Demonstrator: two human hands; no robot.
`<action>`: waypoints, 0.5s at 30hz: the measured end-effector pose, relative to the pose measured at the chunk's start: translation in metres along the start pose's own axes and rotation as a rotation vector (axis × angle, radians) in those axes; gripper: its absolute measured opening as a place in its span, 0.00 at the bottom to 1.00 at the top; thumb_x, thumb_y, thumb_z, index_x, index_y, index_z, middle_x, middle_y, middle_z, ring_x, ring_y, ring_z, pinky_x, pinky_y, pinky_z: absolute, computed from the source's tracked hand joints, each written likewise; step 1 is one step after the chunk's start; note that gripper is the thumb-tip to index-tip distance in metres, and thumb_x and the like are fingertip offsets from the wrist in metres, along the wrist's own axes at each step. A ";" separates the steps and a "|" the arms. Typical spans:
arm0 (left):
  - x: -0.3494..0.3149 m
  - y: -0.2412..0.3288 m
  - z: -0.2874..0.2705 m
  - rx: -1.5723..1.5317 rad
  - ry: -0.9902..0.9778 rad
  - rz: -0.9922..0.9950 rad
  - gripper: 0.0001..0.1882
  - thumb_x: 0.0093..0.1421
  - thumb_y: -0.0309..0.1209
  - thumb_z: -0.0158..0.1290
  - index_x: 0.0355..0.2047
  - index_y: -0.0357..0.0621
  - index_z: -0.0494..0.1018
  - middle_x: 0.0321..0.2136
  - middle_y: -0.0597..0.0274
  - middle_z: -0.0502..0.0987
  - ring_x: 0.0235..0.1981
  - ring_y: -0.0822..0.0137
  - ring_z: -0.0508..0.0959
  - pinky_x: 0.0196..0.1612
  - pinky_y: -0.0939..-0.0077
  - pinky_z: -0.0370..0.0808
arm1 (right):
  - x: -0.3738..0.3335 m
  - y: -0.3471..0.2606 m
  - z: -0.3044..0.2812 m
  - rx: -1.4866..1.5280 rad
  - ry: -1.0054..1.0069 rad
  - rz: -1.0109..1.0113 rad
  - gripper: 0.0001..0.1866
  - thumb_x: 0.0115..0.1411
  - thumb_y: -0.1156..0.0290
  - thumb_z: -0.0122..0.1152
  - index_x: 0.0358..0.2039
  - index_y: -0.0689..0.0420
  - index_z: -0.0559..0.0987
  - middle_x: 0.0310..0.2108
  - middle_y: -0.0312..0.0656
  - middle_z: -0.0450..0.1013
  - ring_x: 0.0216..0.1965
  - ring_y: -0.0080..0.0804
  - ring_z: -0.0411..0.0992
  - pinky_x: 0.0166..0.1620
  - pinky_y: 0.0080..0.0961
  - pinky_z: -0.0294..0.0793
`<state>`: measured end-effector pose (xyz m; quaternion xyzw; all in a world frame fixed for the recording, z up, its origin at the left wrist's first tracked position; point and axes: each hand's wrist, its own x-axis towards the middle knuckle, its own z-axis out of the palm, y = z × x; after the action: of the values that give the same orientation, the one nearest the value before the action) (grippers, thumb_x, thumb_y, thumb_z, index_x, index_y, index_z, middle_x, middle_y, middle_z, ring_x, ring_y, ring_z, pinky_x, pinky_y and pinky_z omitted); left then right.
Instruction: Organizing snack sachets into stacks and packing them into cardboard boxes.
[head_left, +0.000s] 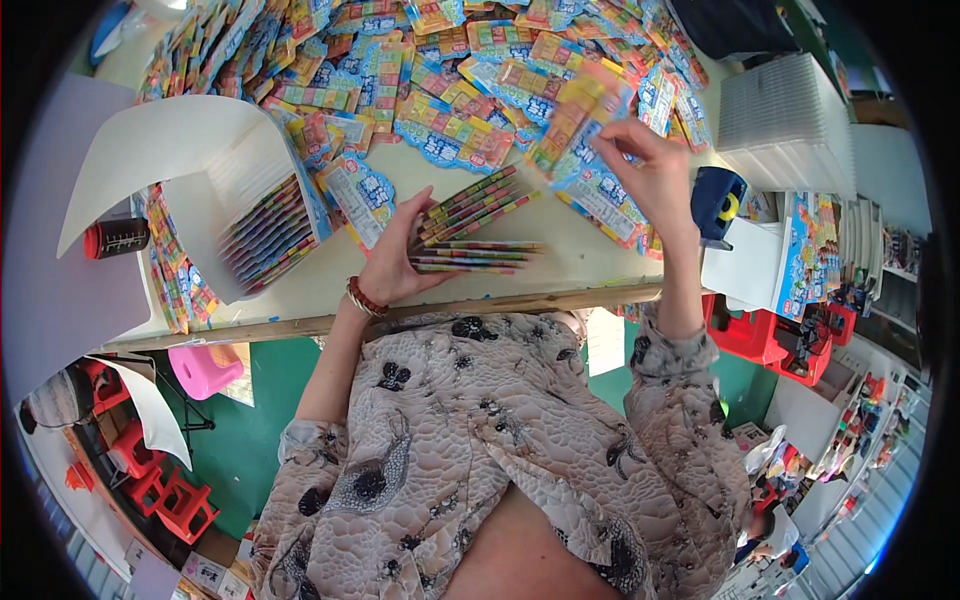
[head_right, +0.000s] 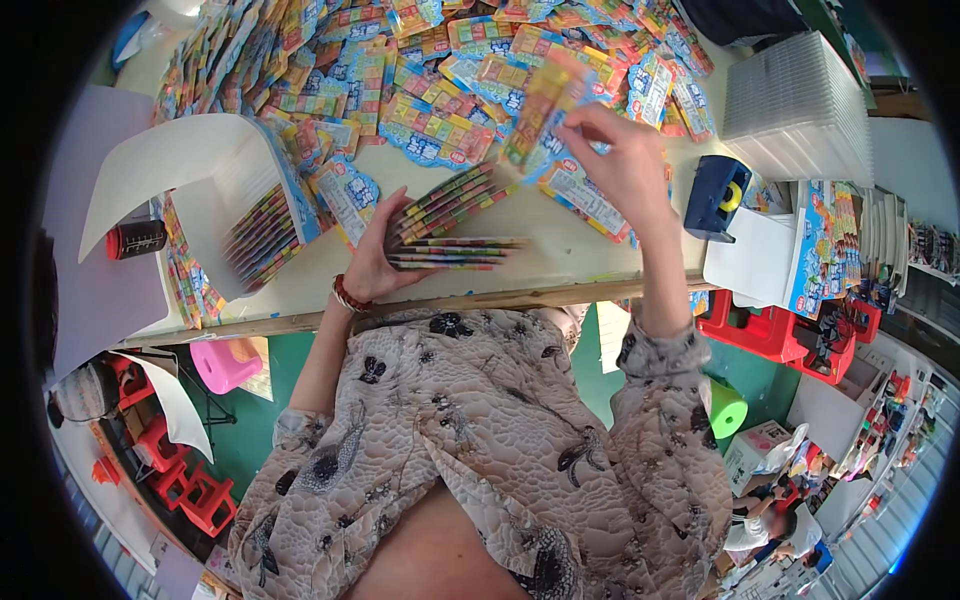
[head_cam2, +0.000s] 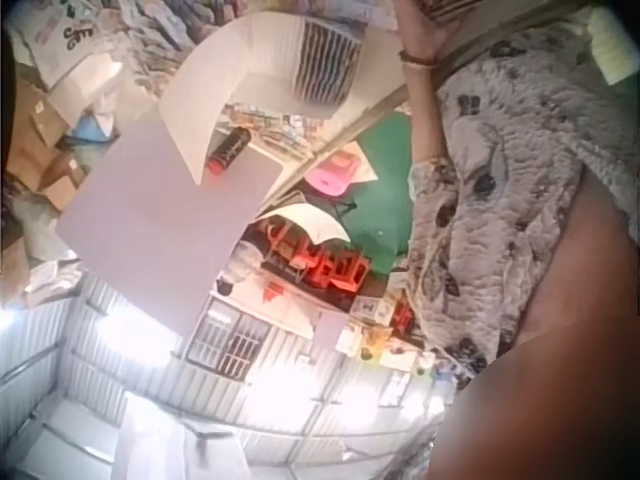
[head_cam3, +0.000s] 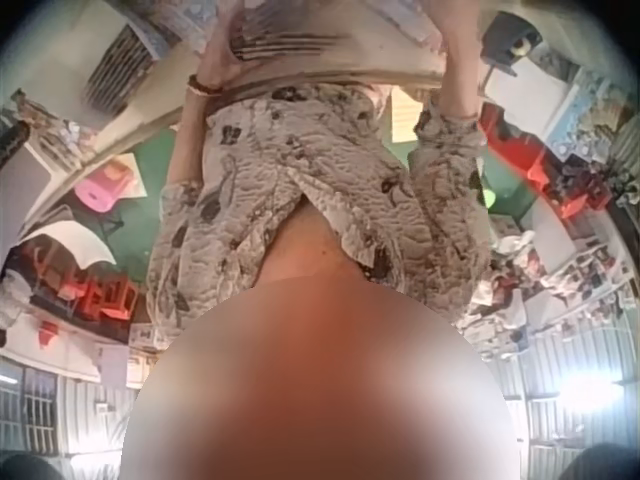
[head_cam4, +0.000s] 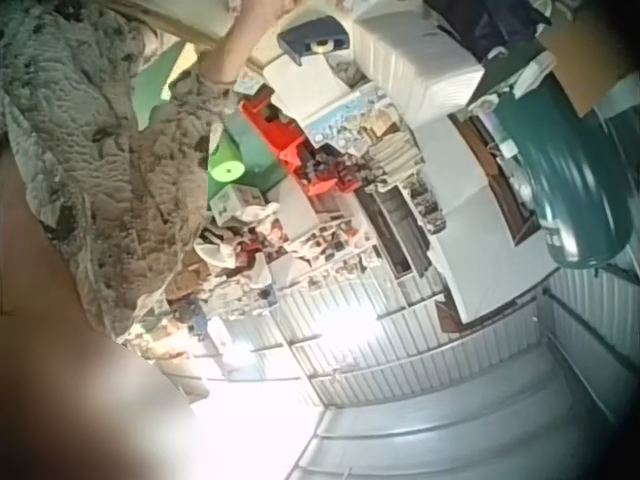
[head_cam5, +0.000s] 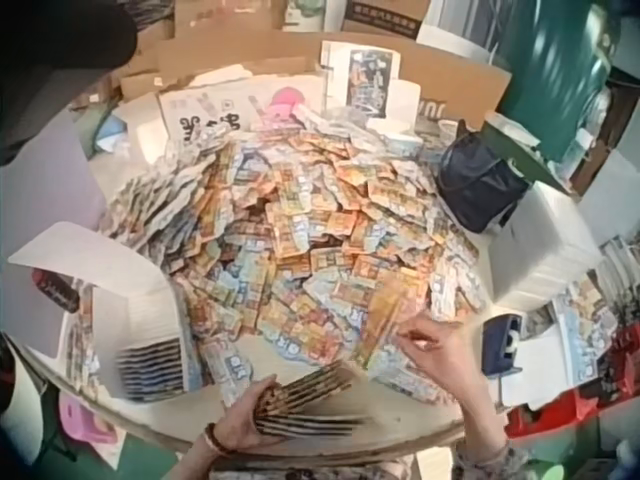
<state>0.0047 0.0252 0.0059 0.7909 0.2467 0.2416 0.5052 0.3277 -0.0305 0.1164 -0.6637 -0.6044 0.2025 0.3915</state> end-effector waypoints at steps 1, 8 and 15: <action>-0.001 0.000 0.001 0.003 0.001 0.001 0.59 0.39 0.30 0.72 0.66 0.40 0.45 0.54 0.50 0.63 0.55 0.57 0.68 0.59 0.66 0.64 | 0.008 0.002 0.006 -0.140 0.021 -0.079 0.12 0.53 0.79 0.65 0.39 0.62 0.77 0.33 0.37 0.78 0.35 0.19 0.76 0.39 0.17 0.75; -0.008 -0.001 0.015 -0.003 0.119 -0.032 0.61 0.38 0.31 0.73 0.65 0.38 0.44 0.58 0.47 0.59 0.57 0.55 0.66 0.61 0.65 0.63 | 0.050 -0.022 0.066 -0.238 -0.107 -0.559 0.16 0.53 0.73 0.58 0.44 0.54 0.75 0.30 0.43 0.76 0.36 0.45 0.75 0.36 0.32 0.73; 0.001 0.001 0.019 0.158 0.207 0.116 0.70 0.34 0.40 0.74 0.67 0.38 0.34 0.63 0.41 0.50 0.62 0.46 0.56 0.62 0.56 0.61 | 0.050 0.011 0.107 0.049 -0.746 -0.307 0.12 0.58 0.70 0.56 0.43 0.54 0.77 0.32 0.43 0.75 0.35 0.41 0.74 0.38 0.35 0.71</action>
<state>0.0180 0.0126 0.0000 0.8120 0.2698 0.3303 0.3983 0.2649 0.0477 0.0533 -0.4374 -0.7920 0.3829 0.1866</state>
